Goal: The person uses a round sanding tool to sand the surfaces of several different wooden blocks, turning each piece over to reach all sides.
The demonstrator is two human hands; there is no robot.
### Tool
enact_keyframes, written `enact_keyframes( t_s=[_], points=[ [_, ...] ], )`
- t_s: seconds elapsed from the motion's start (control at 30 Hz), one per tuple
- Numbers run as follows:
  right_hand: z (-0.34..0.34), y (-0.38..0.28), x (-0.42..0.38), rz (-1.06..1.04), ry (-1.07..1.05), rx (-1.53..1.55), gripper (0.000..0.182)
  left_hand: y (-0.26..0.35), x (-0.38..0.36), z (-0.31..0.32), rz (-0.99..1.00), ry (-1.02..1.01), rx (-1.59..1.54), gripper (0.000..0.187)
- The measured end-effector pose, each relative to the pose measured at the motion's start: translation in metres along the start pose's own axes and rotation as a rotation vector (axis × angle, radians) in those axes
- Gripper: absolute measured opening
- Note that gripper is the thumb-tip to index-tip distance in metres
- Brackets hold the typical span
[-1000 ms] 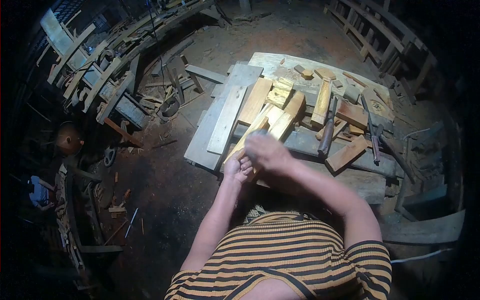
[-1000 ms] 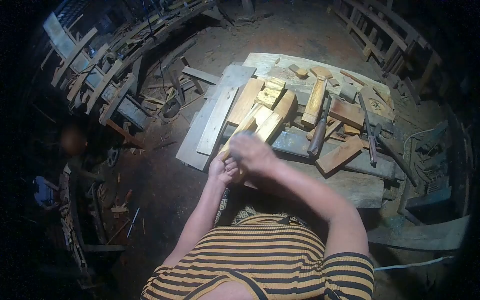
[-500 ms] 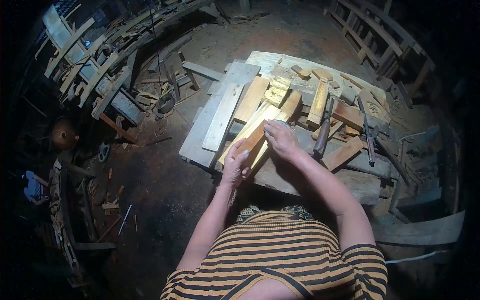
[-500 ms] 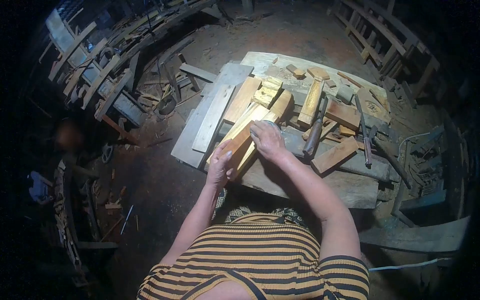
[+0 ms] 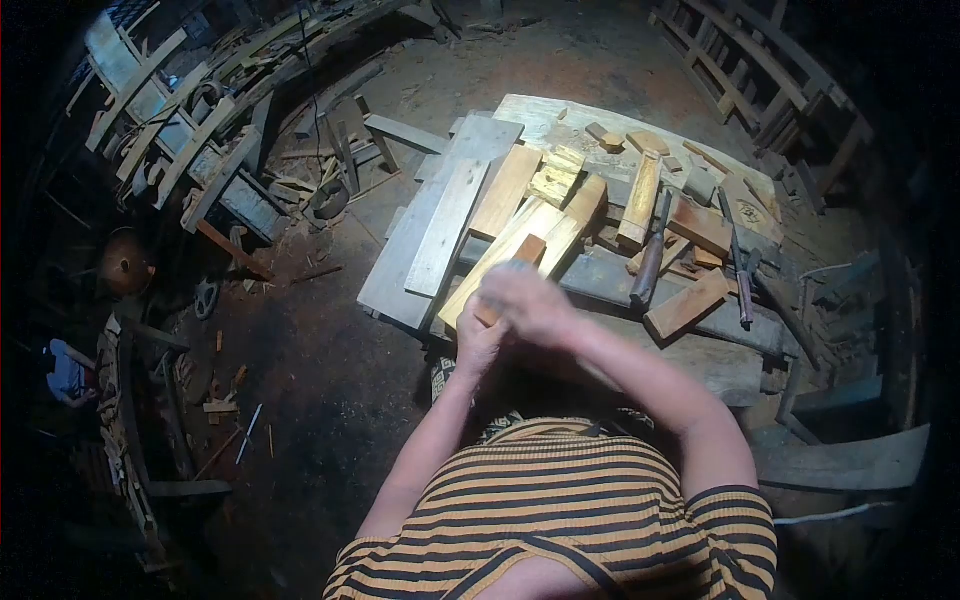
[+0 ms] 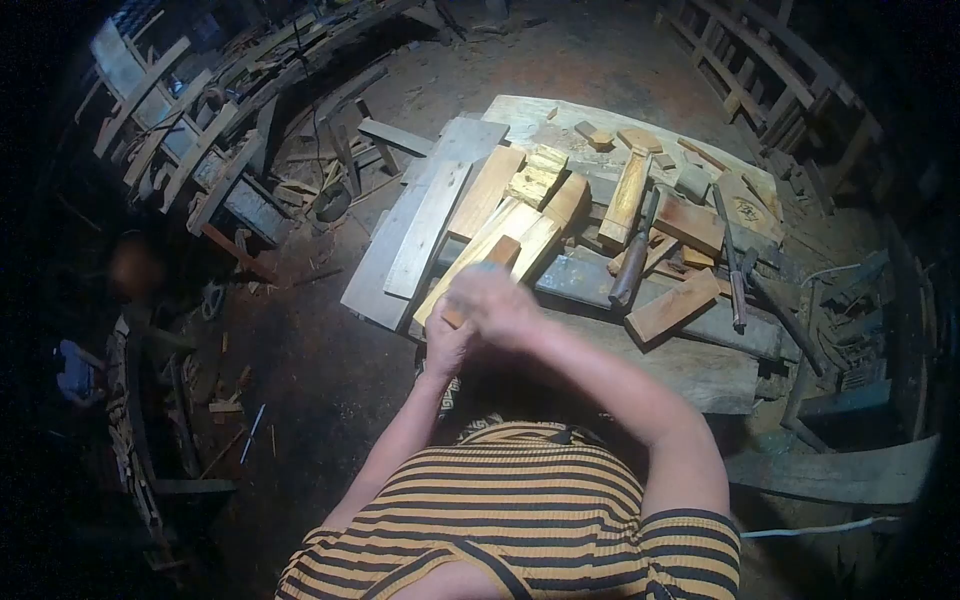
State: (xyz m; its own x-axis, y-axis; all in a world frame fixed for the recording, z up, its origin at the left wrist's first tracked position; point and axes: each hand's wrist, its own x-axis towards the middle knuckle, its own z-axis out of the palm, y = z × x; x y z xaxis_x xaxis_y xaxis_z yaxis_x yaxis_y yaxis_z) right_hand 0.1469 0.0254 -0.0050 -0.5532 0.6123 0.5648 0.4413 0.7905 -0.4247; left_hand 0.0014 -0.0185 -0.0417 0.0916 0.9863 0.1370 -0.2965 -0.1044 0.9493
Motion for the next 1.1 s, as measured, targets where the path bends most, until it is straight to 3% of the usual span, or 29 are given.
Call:
enact_keyframes(
  t_s=[0.07,0.17,0.23,0.3,0.4,0.43,0.5,0.57,0.63,0.7,0.73,0.77,0.83,0.9,0.97,1.03,1.1],
  points=[
    [-0.001,0.047,-0.002,0.190,0.162,-0.130,0.026,0.012,-0.001,0.013,-0.099,0.078,-0.042,0.057],
    [-0.015,0.056,0.007,0.303,0.130,-0.185,0.025,0.020,-0.002,0.014,-0.136,0.078,-0.009,0.055],
    [-0.005,0.027,0.001,0.207,0.137,-0.073,0.025,0.014,0.000,0.012,-0.172,0.086,0.007,0.055],
    [-0.010,-0.030,0.000,0.032,0.046,-0.042,0.027,-0.011,0.005,0.003,0.117,0.039,0.068,0.058],
    [-0.011,-0.041,-0.010,-0.023,-0.089,0.088,0.032,0.000,0.001,0.003,0.152,0.044,0.159,0.061],
    [-0.019,-0.026,-0.003,-0.048,-0.102,0.062,0.031,0.002,0.005,0.006,0.113,0.063,0.148,0.059],
    [-0.018,0.028,-0.001,0.166,0.014,-0.139,0.028,0.027,-0.002,0.017,-0.149,0.075,-0.021,0.059],
    [-0.023,0.076,-0.001,0.353,0.043,-0.158,0.030,0.025,-0.001,0.017,-0.155,0.089,-0.011,0.061],
    [-0.022,0.081,0.000,0.381,-0.007,-0.225,0.031,0.023,0.003,0.013,-0.162,0.106,0.001,0.063],
    [-0.016,0.078,-0.006,0.356,0.039,-0.261,0.032,0.021,0.003,0.010,-0.190,0.142,-0.215,0.060],
    [-0.015,0.076,-0.008,0.330,0.080,-0.300,0.032,0.026,0.003,0.011,-0.198,0.169,-0.295,0.047],
    [-0.015,0.075,-0.009,0.326,0.076,-0.302,0.032,0.023,0.007,0.007,-0.196,0.172,-0.300,0.047],
    [-0.013,0.070,-0.011,0.338,0.110,-0.303,0.033,0.019,0.010,-0.001,-0.335,0.232,-0.533,0.030],
    [-0.016,0.068,-0.009,0.353,0.092,-0.259,0.033,0.017,0.013,-0.003,-0.330,0.252,-0.486,0.024],
    [-0.023,0.070,-0.003,0.370,0.078,-0.224,0.033,0.019,0.015,-0.002,-0.271,0.249,-0.198,0.022],
    [-0.029,0.064,0.008,0.532,0.060,-0.002,0.036,0.018,0.013,0.002,-0.188,0.231,-0.070,0.023],
    [-0.033,0.020,0.018,0.368,0.006,-0.108,0.037,0.013,0.010,0.003,-0.079,0.200,0.087,0.026]
  ],
)
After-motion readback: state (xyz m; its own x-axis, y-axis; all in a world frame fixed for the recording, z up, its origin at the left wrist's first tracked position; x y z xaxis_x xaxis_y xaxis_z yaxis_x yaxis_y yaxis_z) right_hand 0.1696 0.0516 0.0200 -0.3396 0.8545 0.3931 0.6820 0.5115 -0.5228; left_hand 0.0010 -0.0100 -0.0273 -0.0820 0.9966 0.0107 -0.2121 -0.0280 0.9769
